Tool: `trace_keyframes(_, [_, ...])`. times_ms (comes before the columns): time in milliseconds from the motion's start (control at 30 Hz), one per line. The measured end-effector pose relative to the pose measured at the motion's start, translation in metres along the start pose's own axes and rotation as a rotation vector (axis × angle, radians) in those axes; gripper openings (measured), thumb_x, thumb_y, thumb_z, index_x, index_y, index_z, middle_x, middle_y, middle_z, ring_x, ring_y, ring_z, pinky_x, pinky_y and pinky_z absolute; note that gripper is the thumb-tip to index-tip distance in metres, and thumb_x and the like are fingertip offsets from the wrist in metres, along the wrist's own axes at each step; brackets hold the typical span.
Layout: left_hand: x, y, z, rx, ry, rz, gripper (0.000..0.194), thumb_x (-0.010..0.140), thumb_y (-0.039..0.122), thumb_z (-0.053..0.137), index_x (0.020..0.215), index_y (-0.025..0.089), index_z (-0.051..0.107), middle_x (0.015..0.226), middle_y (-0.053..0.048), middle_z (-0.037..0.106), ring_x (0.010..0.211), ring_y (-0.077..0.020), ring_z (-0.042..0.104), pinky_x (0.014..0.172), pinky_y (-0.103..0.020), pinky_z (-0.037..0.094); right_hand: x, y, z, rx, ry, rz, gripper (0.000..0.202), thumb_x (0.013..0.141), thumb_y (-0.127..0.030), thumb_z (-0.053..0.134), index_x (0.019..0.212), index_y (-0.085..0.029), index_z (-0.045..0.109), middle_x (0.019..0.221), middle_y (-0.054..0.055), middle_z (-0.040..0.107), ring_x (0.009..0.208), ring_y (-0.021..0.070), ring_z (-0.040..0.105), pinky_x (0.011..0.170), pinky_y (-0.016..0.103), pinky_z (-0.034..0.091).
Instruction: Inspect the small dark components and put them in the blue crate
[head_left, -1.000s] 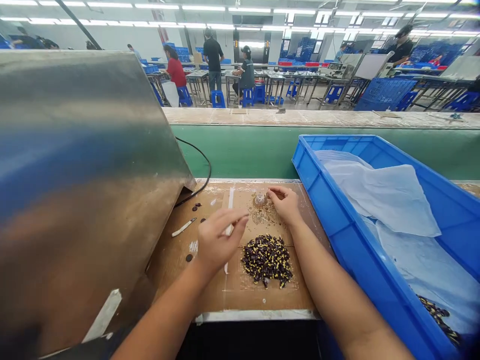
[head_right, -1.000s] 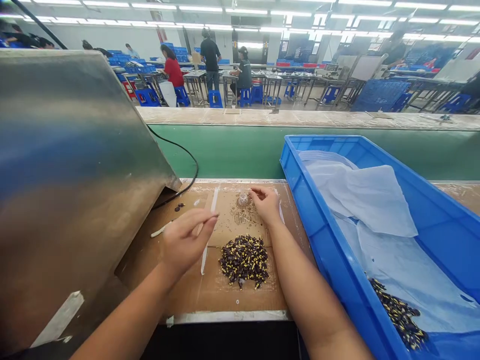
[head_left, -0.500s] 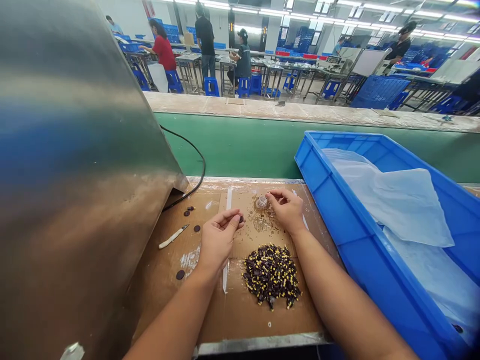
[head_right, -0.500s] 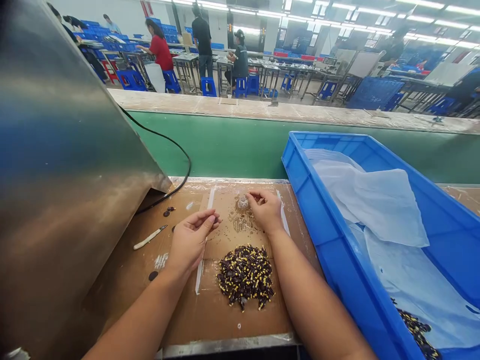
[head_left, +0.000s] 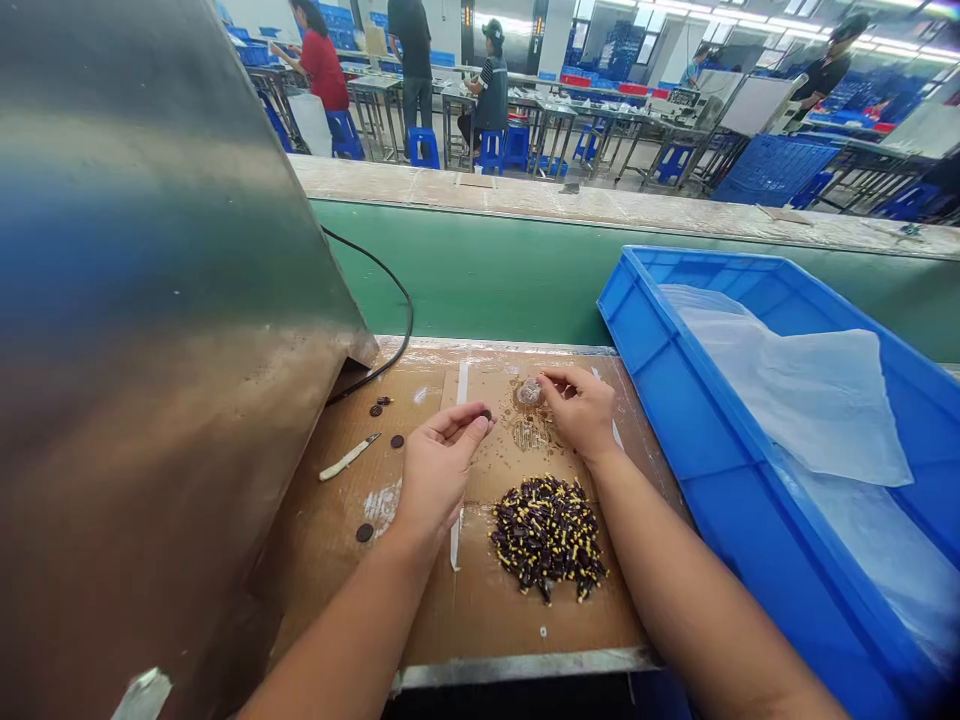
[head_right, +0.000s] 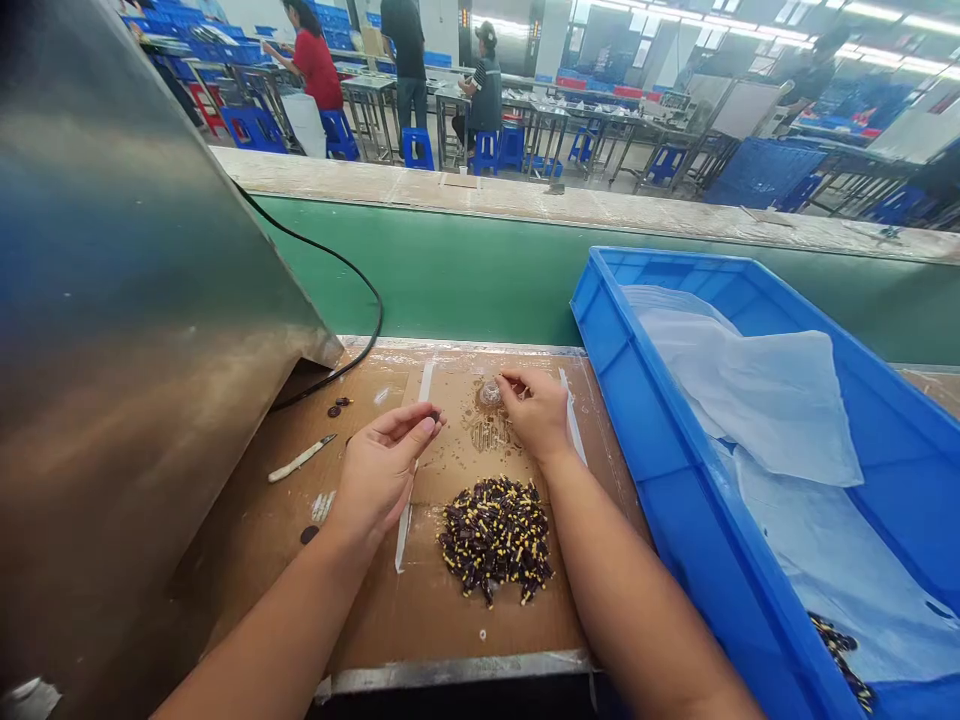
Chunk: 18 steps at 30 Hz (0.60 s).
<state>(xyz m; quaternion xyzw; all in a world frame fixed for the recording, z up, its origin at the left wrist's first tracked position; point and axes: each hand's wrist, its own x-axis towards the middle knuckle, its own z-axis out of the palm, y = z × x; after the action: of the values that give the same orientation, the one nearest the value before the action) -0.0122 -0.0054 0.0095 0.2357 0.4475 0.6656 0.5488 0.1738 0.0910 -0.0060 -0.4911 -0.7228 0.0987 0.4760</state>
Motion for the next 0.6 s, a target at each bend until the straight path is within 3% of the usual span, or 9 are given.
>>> trace_keyframes(200, [0.001,0.0,0.001,-0.042,0.012,0.01,0.046,0.062,0.023,0.093,0.103,0.011,0.075,0.094,-0.009,0.074,0.089,-0.0177,0.074,0.085,-0.025,0.061,-0.002,-0.002,-0.001,-0.031,0.007,-0.044,0.012,0.091,-0.028,0.068,0.091,-0.02,0.077,0.084,0.003,0.076,0.069,0.0159,0.064,0.072,0.03,0.051])
trace_keyframes(400, [0.004,0.001,0.001,-0.048,0.035,-0.008,0.043,0.06,0.025,0.094,0.096,0.009,0.076,0.087,-0.009,0.074,0.074,-0.0149,0.073,0.07,-0.02,0.06,-0.003,0.001,-0.003,-0.052,0.016,-0.057,0.011,0.091,-0.027,0.068,0.09,-0.02,0.076,0.082,0.003,0.075,0.069,0.0157,0.063,0.071,0.03,0.05])
trace_keyframes(600, [0.004,0.0,0.0,-0.085,0.043,-0.035,0.04,0.059,0.025,0.094,0.092,0.009,0.077,0.089,-0.01,0.075,0.076,-0.0153,0.074,0.074,-0.021,0.061,-0.006,-0.004,-0.014,0.022,0.056,0.136,0.014,0.087,-0.031,0.07,0.09,-0.018,0.075,0.081,0.004,0.075,0.066,0.0156,0.065,0.065,0.03,0.052])
